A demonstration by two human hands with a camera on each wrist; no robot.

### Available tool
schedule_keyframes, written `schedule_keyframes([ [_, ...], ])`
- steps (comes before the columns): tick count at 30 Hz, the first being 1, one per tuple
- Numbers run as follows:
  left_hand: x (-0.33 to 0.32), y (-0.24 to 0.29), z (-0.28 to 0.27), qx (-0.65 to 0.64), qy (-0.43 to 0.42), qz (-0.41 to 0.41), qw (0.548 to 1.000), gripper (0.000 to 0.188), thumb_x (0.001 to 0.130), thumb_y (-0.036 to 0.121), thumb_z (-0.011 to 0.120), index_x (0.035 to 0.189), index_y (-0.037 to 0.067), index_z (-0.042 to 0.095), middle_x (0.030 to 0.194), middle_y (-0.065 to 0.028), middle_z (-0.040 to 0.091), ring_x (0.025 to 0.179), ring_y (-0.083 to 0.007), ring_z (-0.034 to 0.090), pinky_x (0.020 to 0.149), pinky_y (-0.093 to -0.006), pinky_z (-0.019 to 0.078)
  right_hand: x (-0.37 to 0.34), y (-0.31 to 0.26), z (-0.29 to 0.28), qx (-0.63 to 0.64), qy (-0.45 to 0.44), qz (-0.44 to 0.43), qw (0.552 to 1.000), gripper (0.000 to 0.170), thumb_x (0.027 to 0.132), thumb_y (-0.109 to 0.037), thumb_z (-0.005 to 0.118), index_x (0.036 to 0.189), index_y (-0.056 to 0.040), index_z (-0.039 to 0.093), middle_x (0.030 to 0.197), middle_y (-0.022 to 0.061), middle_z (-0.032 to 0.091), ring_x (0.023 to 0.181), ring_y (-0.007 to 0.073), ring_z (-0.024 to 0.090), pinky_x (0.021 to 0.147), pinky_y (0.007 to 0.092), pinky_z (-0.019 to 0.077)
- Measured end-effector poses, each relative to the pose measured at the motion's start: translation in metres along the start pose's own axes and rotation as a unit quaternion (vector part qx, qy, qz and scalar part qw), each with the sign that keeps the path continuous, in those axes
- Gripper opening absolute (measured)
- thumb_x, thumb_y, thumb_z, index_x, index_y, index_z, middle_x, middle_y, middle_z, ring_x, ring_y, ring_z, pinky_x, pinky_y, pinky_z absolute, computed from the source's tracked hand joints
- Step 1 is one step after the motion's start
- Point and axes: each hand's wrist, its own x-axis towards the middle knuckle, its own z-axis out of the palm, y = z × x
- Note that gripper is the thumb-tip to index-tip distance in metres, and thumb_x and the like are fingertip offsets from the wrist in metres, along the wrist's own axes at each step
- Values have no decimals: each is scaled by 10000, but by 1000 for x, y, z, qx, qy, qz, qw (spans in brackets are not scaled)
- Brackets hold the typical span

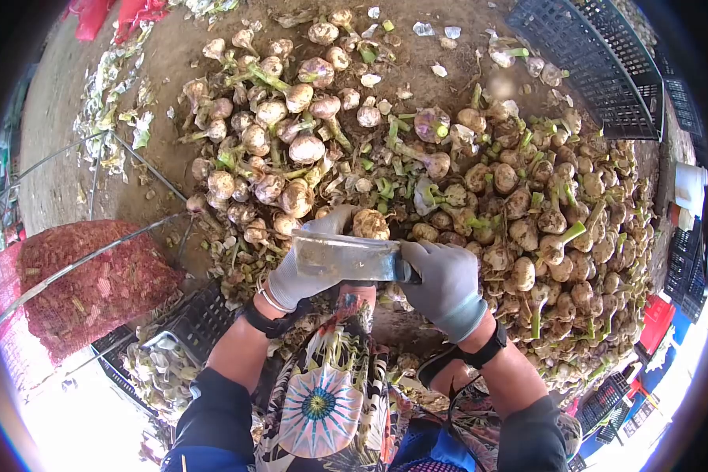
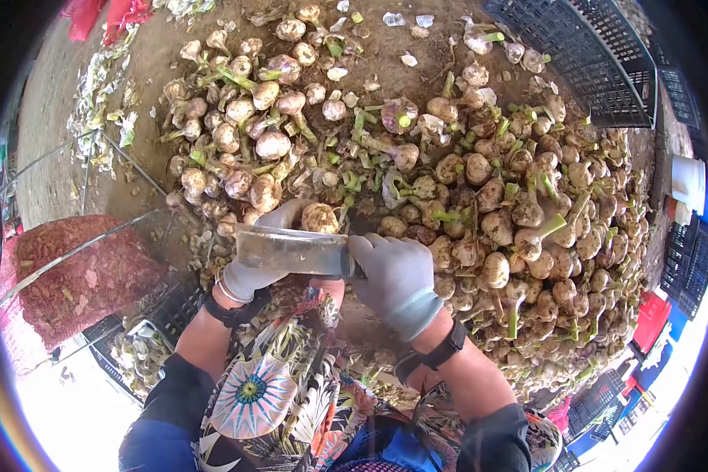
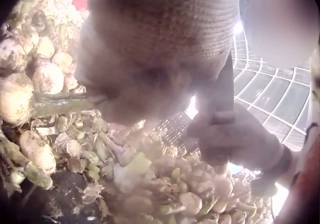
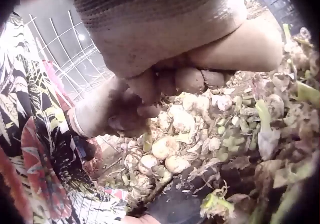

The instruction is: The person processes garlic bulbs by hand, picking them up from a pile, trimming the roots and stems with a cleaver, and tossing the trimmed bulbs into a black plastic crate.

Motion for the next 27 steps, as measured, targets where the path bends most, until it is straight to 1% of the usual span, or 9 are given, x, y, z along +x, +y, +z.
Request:
schedule_keyframes([
  [9,-3,-1,-5,118,-71,101,985,552,798,245,819,1230,-15,594,985,-93,695,907,-170,675,814,-313,542,-8,25,24,103,31,81,991,190,733,-144,730,897,-105,642,771,100,685,711,333,674,615,401,532],
  [10,-8,30,-2,-105,-63,-40,992,562,792,254,830,1227,-12,595,980,-81,690,884,-150,672,792,-303,545,-4,32,27,79,30,191,978,143,788,-143,742,874,-75,650,681,104,660,629,252,674,590,341,527],
  [13,-8,25,3,-18,-22,36,999,585,797,317,836,1223,-5,599,977,-62,678,850,-113,652,763,-290,540,-7,38,29,375,52,273,884,169,825,-133,740,937,-21,680,653,-21,586,637,37,508,595,250,463],
  [16,1,20,11,-2,18,3,1000,411,798,220,775,1147,40,650,1006,-72,676,894,-158,666,805,-337,531,-5,35,34,424,33,248,870,191,828,-132,734,963,-6,690,709,-40,622,664,34,518,601,259,467],
  [18,6,14,7,307,2,158,939,328,701,72,727,1027,76,690,1073,-114,683,990,-280,659,863,-404,516,-2,34,35,429,15,225,875,216,819,-156,744,976,-17,692,730,27,668,640,92,582,613,293,487],
  [21,8,11,7,369,-31,167,914,204,665,91,681,867,109,700,991,-91,654,943,-335,625,853,-451,497,9,12,17,287,8,188,939,250,796,-192,749,1005,-67,692,786,178,663,698,327,670,650,361,522],
  [24,4,19,8,414,-80,203,884,104,712,147,657,800,126,709,966,-64,635,961,-322,600,901,-455,471,9,27,30,255,-30,164,953,260,806,-141,737,998,26,682,699,97,657,662,78,574,623,302,503],
  [25,3,31,3,441,-60,239,863,101,718,155,657,799,124,709,981,-65,639,961,-314,602,913,-456,471,3,39,36,161,-39,196,967,199,820,-174,704,984,-61,702,785,144,700,668,297,671,613,353,510],
  [27,8,46,8,387,-17,256,886,192,721,93,680,910,125,699,1062,-75,641,994,-315,616,897,-434,511,-6,41,37,269,-100,274,918,269,820,-162,718,1046,-23,676,849,99,708,723,230,652,652,343,514],
])
